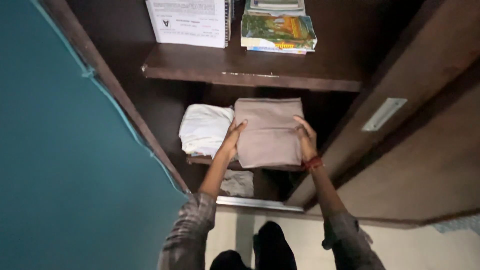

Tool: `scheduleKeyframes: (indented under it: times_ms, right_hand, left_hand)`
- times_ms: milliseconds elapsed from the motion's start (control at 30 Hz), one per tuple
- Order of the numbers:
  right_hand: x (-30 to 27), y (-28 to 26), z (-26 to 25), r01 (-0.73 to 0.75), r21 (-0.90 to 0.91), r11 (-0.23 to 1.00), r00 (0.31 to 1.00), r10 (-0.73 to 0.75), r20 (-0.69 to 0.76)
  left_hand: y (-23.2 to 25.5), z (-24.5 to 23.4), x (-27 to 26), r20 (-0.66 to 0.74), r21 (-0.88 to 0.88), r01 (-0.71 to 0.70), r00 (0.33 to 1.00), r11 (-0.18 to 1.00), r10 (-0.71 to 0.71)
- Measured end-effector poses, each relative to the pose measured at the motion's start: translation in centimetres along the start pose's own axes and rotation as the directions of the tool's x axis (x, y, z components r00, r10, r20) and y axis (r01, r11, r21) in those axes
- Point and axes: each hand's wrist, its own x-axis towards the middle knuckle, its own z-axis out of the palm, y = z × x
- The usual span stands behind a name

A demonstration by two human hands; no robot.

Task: The person folds several pieces of clothing, including a white shirt, a brown shirt, and a light blue shirt, and places them into a wardrobe. They also pick up multiple books from a bed and arrange them on a shelf inside the wardrobe.

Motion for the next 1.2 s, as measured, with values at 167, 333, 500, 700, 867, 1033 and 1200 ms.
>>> scheduleKeyframes:
  times_ms: [167, 333, 500, 700, 867, 1033, 1200]
  right_hand:
    - [3.7, 3.9, 2.0, 0.052, -0.358, 0.932, 0.999, -0.048, 0.018]
    - [0.7, 7.4, 3.2, 0.234, -0.611, 0.756, 0.966, -0.253, 0.057]
    - [1.0, 8.6, 5.2, 0.135, -0.842, 0.522, 0.964, -0.264, -0.009]
    - [6.3, 10.5, 8.3, 0.305, -0.91, 0.282, 0.928, -0.304, 0.217]
    - [6.1, 14.0, 8.7, 0.243, -0.932, 0.27, 0.967, -0.145, 0.21]
    - [7.1, 10.3, 9.2, 0.263, -0.936, 0.233, 0.965, -0.089, 0.248]
    - [6.3, 5.6, 7.5, 0.318, -0.898, 0.304, 0.929, -0.29, 0.231]
  left_hand:
    - [-3.0, -1.6, 4.6, -0.139, 0.872, -0.165, 0.819, 0.461, 0.557]
    - [-6.9, -1.1, 4.4, 0.254, 0.925, -0.38, 0.647, 0.015, 0.719]
    - [-8.0, 0.7, 4.8, 0.331, 0.943, -0.227, 0.72, -0.244, 0.611]
    - [-7.4, 1.0, 9.2, 0.371, 0.919, -0.237, 0.791, -0.316, 0.487]
    - [-7.8, -1.6, 10.0, 0.221, 0.942, -0.111, 0.916, -0.316, 0.336]
    - [-7.4, -1.2, 10.2, 0.231, 0.929, -0.103, 0.912, -0.357, 0.338]
    - [-6.3, 0.4, 7.2, 0.397, 0.902, -0.228, 0.773, -0.367, 0.494]
